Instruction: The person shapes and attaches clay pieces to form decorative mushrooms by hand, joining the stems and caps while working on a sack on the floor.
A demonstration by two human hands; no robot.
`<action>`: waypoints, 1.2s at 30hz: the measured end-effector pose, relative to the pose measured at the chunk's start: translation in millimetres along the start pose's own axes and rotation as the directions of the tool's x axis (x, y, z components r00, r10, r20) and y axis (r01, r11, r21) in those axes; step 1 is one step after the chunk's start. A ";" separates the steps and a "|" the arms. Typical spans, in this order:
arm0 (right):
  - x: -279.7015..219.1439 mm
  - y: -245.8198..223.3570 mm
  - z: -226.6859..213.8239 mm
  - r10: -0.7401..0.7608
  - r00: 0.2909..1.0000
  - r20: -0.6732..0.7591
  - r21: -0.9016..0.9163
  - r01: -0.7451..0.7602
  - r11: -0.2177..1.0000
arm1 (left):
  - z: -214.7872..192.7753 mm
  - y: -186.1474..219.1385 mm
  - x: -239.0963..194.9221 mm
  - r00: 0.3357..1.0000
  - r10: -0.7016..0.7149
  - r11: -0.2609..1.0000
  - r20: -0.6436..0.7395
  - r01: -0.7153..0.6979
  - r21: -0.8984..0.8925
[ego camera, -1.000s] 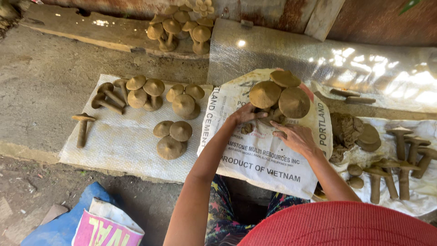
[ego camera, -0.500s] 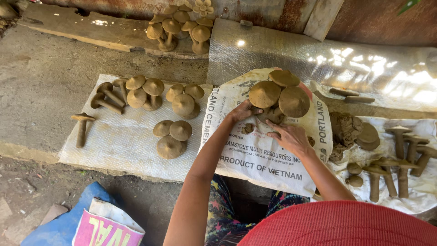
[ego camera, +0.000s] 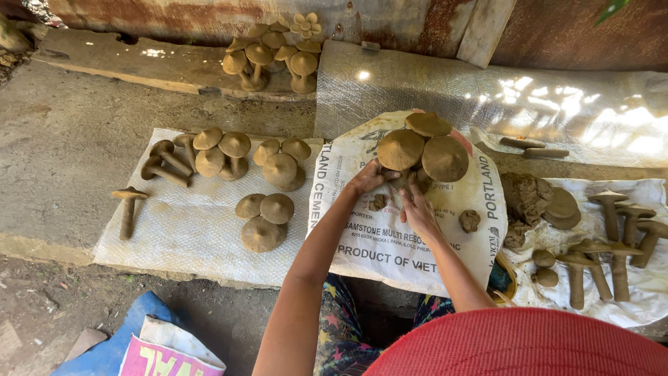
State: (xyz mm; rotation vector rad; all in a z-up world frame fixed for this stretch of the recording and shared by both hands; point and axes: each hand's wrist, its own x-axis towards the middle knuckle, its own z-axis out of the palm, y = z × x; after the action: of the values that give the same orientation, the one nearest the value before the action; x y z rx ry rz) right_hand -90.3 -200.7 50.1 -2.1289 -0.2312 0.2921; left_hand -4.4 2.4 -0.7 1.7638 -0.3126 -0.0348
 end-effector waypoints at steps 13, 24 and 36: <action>-10.0 3.2 -13.7 -0.279 0.941 -0.192 -0.540 0.136 0.830 | 0.1 -0.8 -0.4 0.998 0.062 0.998 0.017 -0.062 0.007; -9.6 13.9 -27.1 -0.292 0.956 0.012 -0.792 0.187 0.581 | -0.7 15.9 -5.6 1.000 0.004 0.997 -0.001 -0.004 0.071; 10.7 33.7 -44.2 -0.426 0.883 0.195 -0.867 0.358 0.346 | -3.0 -23.2 9.1 0.996 0.092 0.994 0.018 -0.090 -0.066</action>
State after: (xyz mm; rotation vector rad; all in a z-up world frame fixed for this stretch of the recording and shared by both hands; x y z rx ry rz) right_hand -65.2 -251.1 43.9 -3.0130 -1.0652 -0.2970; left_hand 9.3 7.4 -21.0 1.6840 -0.4029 0.0018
